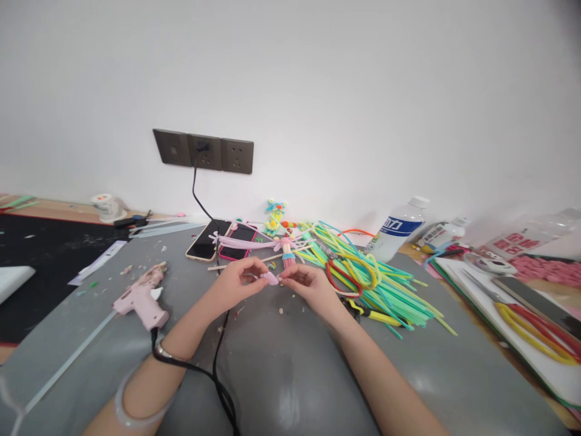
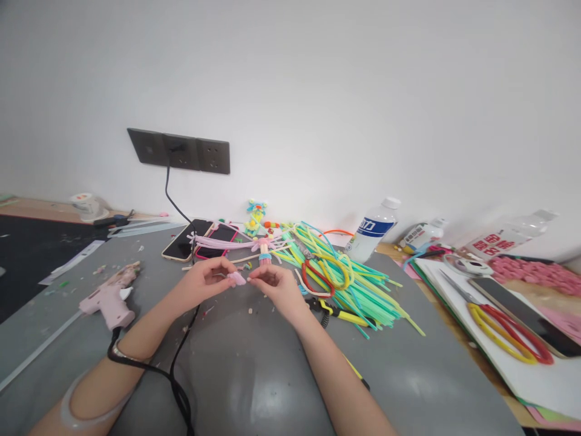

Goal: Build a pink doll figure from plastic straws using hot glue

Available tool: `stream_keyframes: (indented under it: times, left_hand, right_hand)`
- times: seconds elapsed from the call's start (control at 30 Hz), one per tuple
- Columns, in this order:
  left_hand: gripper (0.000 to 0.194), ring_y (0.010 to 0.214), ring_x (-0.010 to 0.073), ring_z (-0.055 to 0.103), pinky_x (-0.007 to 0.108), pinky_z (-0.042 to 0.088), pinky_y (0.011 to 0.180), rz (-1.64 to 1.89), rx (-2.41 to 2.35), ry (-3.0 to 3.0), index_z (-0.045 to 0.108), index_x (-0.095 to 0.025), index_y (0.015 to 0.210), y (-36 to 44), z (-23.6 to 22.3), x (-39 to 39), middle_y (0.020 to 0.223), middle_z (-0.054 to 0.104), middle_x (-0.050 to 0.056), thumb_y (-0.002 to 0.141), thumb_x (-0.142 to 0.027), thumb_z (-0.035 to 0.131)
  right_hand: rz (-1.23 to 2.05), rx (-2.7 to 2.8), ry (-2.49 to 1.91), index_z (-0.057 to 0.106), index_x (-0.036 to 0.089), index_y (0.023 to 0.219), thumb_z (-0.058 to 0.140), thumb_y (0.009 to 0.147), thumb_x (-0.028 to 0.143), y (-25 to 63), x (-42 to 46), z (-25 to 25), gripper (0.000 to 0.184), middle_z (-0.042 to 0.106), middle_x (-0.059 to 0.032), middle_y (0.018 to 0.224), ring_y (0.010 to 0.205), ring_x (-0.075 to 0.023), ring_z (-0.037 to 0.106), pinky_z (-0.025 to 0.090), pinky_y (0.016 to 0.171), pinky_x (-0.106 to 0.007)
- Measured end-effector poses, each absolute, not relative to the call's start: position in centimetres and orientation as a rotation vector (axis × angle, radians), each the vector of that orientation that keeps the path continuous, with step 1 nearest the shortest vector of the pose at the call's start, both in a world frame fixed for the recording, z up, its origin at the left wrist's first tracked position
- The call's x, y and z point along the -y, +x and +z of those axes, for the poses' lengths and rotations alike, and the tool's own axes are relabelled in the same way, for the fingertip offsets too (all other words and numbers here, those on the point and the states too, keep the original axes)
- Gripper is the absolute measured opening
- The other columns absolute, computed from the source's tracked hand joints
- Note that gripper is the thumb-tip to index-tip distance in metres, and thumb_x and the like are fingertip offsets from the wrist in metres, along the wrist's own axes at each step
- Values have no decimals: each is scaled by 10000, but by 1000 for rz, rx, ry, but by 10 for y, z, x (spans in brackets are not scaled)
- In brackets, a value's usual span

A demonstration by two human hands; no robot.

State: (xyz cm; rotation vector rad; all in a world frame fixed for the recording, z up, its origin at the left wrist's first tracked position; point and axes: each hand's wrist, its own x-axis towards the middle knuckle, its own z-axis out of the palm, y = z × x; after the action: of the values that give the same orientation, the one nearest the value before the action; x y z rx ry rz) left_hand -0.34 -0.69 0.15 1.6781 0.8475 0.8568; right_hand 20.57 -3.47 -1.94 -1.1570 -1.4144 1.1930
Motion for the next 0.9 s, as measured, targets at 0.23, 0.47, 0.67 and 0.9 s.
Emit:
stream_keyframes:
  times: [0.23,0.47,0.67,0.9]
  left_hand:
    - [184,761,175,643,262,519,644,924,-981,1693,608,-160,821,-5,-2,1,820,659,40,770,-325,670]
    - [250,736,166,644,283,518,694,867,-890,1698,621,-159,831,-5,-1,1,791,687,39,835,-409,621]
    - [294,725,173,640,291,504,685,877,-902,1715,637,-153,826,-5,-1,0,801,711,63,847,-445,618]
    - [329,648,158,611,280,494,633,923,-854,1624,584,-175,755,-1,-16,-4,718,664,6,755,-483,700]
  right_hand:
    - [760,1941,-1220,728,194,759,644,767,109,202,37,-29,119,667,-18,736,642,-146,571,436,616,-255]
    - [675,1999,-1198,743,200,770,675,821,216,209,33,-21,86,631,-20,728,618,-151,539,403,599,-264]
    - [342,1534,-1276,681,201,809,552,928,368,226,34,-10,242,617,-13,670,584,-170,494,373,583,-292]
    - [152,1801,-1070,615,235,751,468,951,255,150,68,27,249,653,-51,755,720,-227,591,456,685,-355]
